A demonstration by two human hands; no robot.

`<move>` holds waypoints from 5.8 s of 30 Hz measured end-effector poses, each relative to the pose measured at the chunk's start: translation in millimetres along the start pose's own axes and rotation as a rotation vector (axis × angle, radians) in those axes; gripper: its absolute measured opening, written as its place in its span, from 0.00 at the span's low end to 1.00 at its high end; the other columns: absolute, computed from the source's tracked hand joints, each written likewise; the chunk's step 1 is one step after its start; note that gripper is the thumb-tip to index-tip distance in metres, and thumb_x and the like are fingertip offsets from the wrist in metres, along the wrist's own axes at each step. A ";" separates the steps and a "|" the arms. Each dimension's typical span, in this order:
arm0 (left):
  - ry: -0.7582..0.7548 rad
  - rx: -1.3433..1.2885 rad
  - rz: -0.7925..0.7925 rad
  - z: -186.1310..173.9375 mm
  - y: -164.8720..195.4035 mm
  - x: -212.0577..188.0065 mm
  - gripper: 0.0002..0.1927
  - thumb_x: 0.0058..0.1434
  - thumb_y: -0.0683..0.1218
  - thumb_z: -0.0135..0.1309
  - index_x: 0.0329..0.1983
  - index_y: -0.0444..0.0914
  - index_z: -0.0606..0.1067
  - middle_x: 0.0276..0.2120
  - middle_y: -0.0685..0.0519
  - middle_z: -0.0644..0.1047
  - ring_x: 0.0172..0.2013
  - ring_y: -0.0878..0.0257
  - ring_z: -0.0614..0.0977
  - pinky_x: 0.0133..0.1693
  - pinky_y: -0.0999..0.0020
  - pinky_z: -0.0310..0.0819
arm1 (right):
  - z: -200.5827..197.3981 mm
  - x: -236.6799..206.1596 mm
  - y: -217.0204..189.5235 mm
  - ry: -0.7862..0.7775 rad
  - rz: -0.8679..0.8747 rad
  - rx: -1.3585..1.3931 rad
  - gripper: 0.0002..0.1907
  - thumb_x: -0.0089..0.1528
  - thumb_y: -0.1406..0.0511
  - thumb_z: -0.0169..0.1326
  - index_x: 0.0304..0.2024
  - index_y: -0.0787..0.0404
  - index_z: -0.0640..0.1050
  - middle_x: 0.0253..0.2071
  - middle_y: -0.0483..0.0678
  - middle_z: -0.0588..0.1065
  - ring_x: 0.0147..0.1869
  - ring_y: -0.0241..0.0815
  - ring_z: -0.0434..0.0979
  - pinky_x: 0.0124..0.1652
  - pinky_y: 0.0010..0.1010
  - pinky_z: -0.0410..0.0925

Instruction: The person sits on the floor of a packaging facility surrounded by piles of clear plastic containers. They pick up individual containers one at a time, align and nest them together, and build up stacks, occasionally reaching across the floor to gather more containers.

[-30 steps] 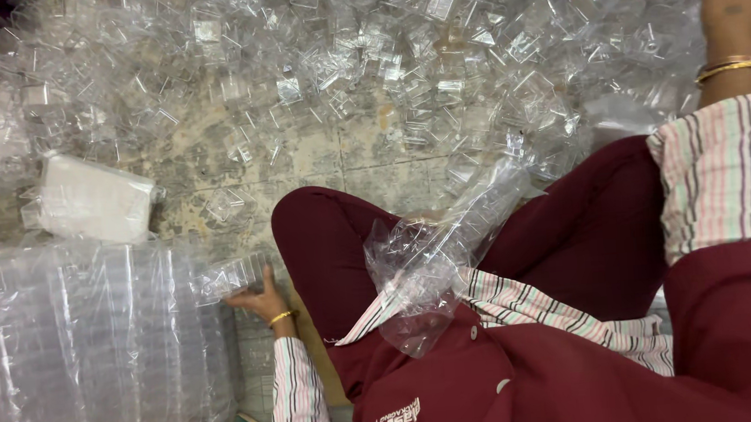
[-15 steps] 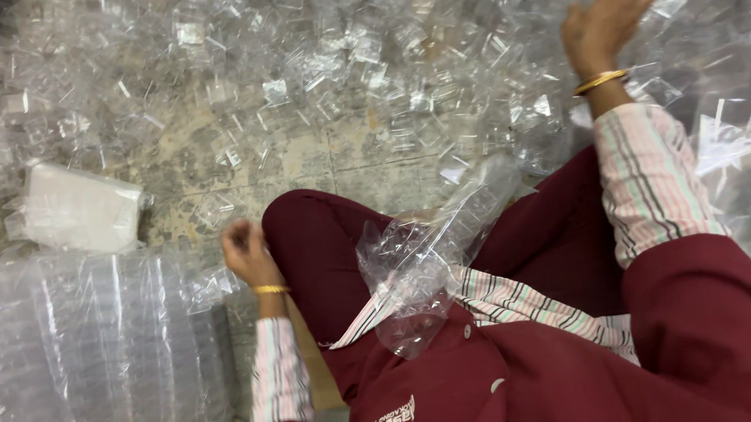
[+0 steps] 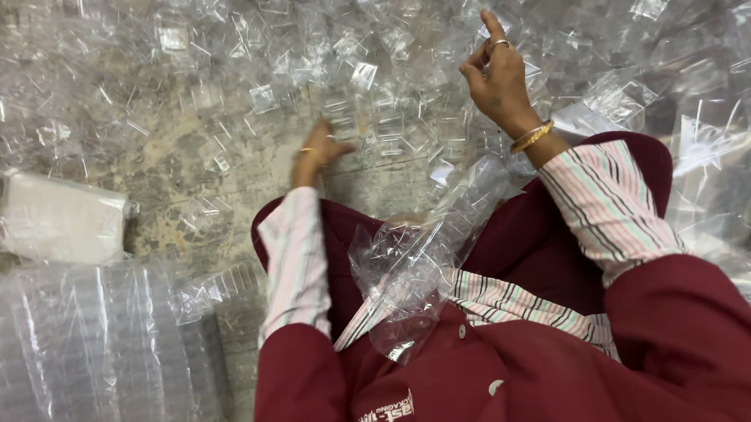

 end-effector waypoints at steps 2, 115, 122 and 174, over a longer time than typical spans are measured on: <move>0.010 0.140 0.018 30.6 18.9 4.6 0.50 0.46 0.55 0.74 0.65 0.31 0.61 0.60 0.34 0.72 0.61 0.43 0.75 0.63 0.55 0.72 | 0.0 -11.5 -7.3 0.016 0.143 0.240 0.48 0.66 0.72 0.63 0.79 0.65 0.47 0.36 0.44 0.76 0.41 0.39 0.79 0.45 0.29 0.75; 0.316 1.013 0.425 96.4 95.1 -37.9 0.35 0.48 0.51 0.65 0.61 0.58 0.69 0.69 0.47 0.57 0.66 0.42 0.61 0.57 0.31 0.56 | 24.2 -33.5 -43.9 -0.071 0.348 0.875 0.52 0.65 0.61 0.68 0.78 0.49 0.46 0.70 0.57 0.64 0.63 0.48 0.76 0.54 0.37 0.79; 0.350 0.041 0.044 36.7 60.6 -40.1 0.38 0.50 0.56 0.70 0.61 0.39 0.68 0.57 0.45 0.70 0.54 0.50 0.73 0.53 0.49 0.72 | 9.2 -29.2 -65.4 -0.264 0.419 0.624 0.52 0.58 0.57 0.70 0.77 0.52 0.56 0.62 0.58 0.69 0.59 0.48 0.77 0.55 0.37 0.77; 0.097 0.602 0.016 77.4 35.6 -54.9 0.40 0.46 0.51 0.68 0.64 0.49 0.68 0.72 0.33 0.48 0.56 0.37 0.70 0.50 0.40 0.72 | 26.1 -41.1 -64.1 -0.492 0.181 2.135 0.41 0.70 0.40 0.41 0.81 0.45 0.53 0.64 0.57 0.73 0.60 0.58 0.78 0.59 0.60 0.70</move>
Point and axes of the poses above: each hand's wrist, its own x-axis towards the middle knuckle, its own z-axis out of the palm, y = z × x, the point moved 3 cm from there along x, towards the middle knuckle
